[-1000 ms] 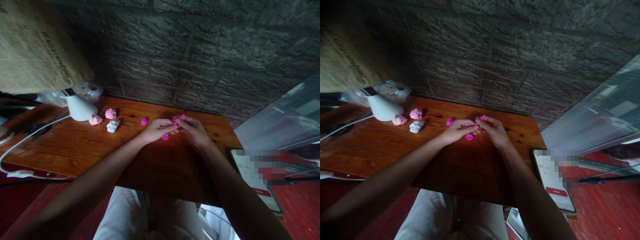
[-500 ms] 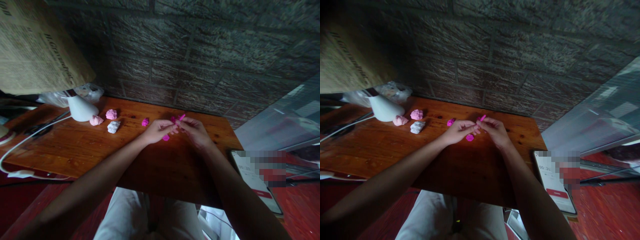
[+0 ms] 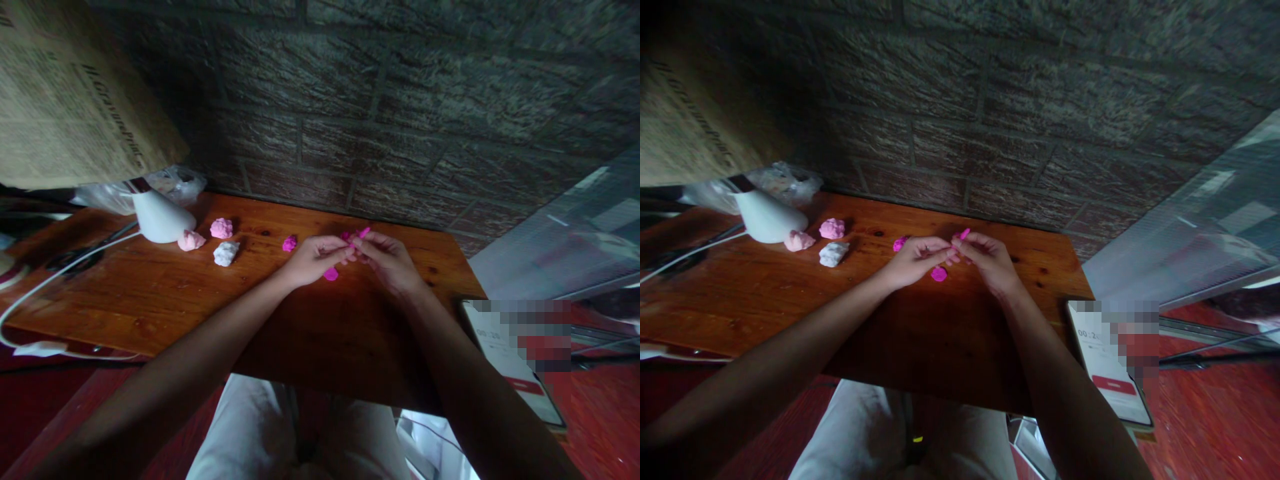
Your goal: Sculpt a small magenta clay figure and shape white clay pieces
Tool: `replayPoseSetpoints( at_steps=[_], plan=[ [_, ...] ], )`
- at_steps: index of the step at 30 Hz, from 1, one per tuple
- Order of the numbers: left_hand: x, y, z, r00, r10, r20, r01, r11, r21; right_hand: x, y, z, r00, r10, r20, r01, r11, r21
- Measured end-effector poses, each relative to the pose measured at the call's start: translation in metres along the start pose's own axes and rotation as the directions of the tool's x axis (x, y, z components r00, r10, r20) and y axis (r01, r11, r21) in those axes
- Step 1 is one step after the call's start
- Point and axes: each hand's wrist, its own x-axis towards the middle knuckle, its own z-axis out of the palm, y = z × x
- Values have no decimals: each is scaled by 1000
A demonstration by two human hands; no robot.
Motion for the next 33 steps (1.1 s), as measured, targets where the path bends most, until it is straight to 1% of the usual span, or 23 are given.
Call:
replayPoseSetpoints(
  at_steps=[3, 5, 7, 9, 10, 12, 14, 16, 18, 21, 24, 27, 30, 33],
  plan=[
    [0, -1, 1, 1000, 1, 6, -1, 1000, 10, 0, -2, 0, 1000, -11, 8, 11, 1000, -18],
    [1, 1, -3, 1000, -4, 29, 3, 1000, 29, 0, -2, -1, 1000, -22, 7, 23, 998, -54],
    [2, 5, -12, 997, -26, 67, 20, 997, 81, 0, -1, 0, 999, -43, -4, 42, 991, -124],
    [2, 12, -26, 992, -81, 94, 64, 983, 174, 0, 3, 2, 997, -72, 5, 71, 972, -226],
    [1, 15, -34, 992, -106, 71, 90, 974, 208, -1, 6, 3, 996, -82, 25, 86, 956, -280],
    [0, 19, -48, 993, -113, -16, 113, 965, 237, -1, 13, 5, 993, -87, 82, 111, 922, -372],
    [-1, 20, -55, 991, -125, -51, 134, 957, 255, -2, 18, 7, 988, -79, 132, 130, 890, -437],
    [-2, 16, -57, 986, -167, -26, 168, 955, 243, -3, 22, 8, 983, -77, 164, 147, 865, -479],
    [-3, 9, -54, 977, -211, 33, 201, 959, 200, -3, 22, 8, 979, -74, 192, 163, 848, -505],
    [-2, -1, -48, 966, -236, 103, 223, 967, 124, -4, 20, 8, 975, -70, 210, 171, 843, -510],
    [-2, -6, -46, 960, -251, 122, 242, 966, 87, -4, 19, 8, 976, -79, 204, 174, 847, -502],
    [-2, -6, -46, 951, -270, 151, 260, 962, 85, -5, 18, 8, 970, -76, 230, 187, 839, -511],
    [-2, -6, -46, 956, -250, 156, 238, 967, 95, -5, 18, 9, 962, -73, 263, 206, 827, -523],
    [-2, -7, -46, 957, -240, 160, 224, 968, 112, -5, 19, 8, 961, -65, 269, 205, 823, -530]
  ],
)
